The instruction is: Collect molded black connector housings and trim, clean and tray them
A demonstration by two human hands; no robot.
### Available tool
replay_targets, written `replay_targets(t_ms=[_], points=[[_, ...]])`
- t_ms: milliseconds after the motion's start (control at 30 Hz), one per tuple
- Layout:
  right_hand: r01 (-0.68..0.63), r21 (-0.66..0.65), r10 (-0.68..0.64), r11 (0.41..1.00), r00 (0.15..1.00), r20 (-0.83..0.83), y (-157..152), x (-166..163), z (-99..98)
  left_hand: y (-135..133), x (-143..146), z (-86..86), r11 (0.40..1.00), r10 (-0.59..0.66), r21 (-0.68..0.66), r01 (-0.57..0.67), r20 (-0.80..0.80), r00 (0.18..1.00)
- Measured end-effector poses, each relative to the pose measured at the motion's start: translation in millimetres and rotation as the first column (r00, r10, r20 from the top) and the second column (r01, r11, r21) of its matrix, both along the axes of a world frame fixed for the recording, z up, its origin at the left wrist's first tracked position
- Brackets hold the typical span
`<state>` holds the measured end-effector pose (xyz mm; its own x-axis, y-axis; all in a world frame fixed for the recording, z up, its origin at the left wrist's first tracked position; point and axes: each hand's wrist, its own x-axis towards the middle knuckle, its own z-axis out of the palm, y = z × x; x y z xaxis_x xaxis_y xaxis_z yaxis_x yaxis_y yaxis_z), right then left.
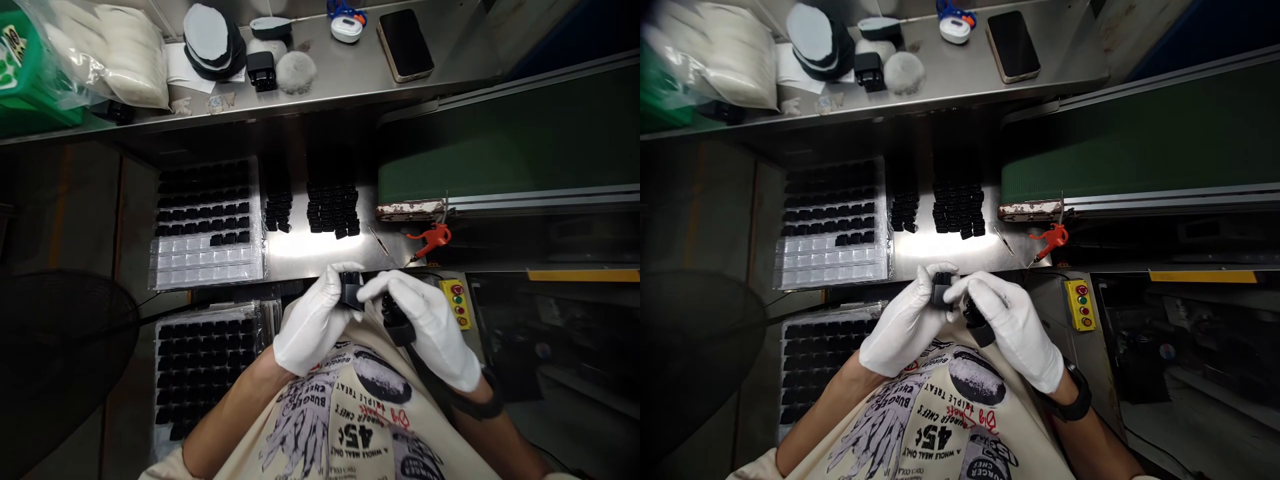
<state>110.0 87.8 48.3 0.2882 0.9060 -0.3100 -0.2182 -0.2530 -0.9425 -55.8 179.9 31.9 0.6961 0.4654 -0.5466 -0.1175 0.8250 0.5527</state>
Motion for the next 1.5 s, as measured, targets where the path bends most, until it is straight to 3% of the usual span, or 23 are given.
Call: replay_targets(t_ms=[67, 233, 333, 633, 833, 1067, 1267, 1500], points=[[0.011, -0.014, -0.011, 1.000, 0.998, -0.054, 0, 0, -2.0, 2, 0, -0.8, 1.000, -0.010, -0.006, 0.010, 0.006, 1.000], [0.227, -0.105, -0.248, 0.968, 0.918, -0.310, 8, -5, -9.8, 5, 1, -1.0, 0.999, -0.011, -0.031, 0.012, 0.061, 0.998], [0.209, -0.149, -0.252, 0.966, 0.883, -0.396, 12, -10, -12.7, 5, 2, -0.2, 0.999, -0.017, -0.048, 0.021, 0.068, 0.998], [0.255, -0.211, -0.325, 0.944, 0.831, -0.451, 22, -23, -20.2, 10, 2, -0.3, 0.999, 0.004, -0.053, -0.003, 0.018, 1.000], [0.251, -0.215, -0.322, 0.944, 0.845, -0.428, 22, -23, -26.2, 11, 1, 2.6, 1.000, -0.015, -0.004, 0.016, 0.028, 0.999], [0.170, -0.184, -0.241, 0.968, 0.833, -0.498, 21, -19, -21.3, 20, 3, 3.6, 0.998, -0.031, -0.056, 0.036, 0.086, 0.996], [0.056, -0.148, -0.131, 0.987, 0.817, -0.561, 21, -11, -16.2, 25, -4, -3.3, 0.980, -0.050, -0.179, 0.087, 0.204, 0.978], [0.039, -0.166, -0.128, 0.985, 0.815, -0.565, 18, -8, -13.7, 26, -12, -7.7, 0.923, 0.103, -0.384, -0.003, 0.240, 0.965]])
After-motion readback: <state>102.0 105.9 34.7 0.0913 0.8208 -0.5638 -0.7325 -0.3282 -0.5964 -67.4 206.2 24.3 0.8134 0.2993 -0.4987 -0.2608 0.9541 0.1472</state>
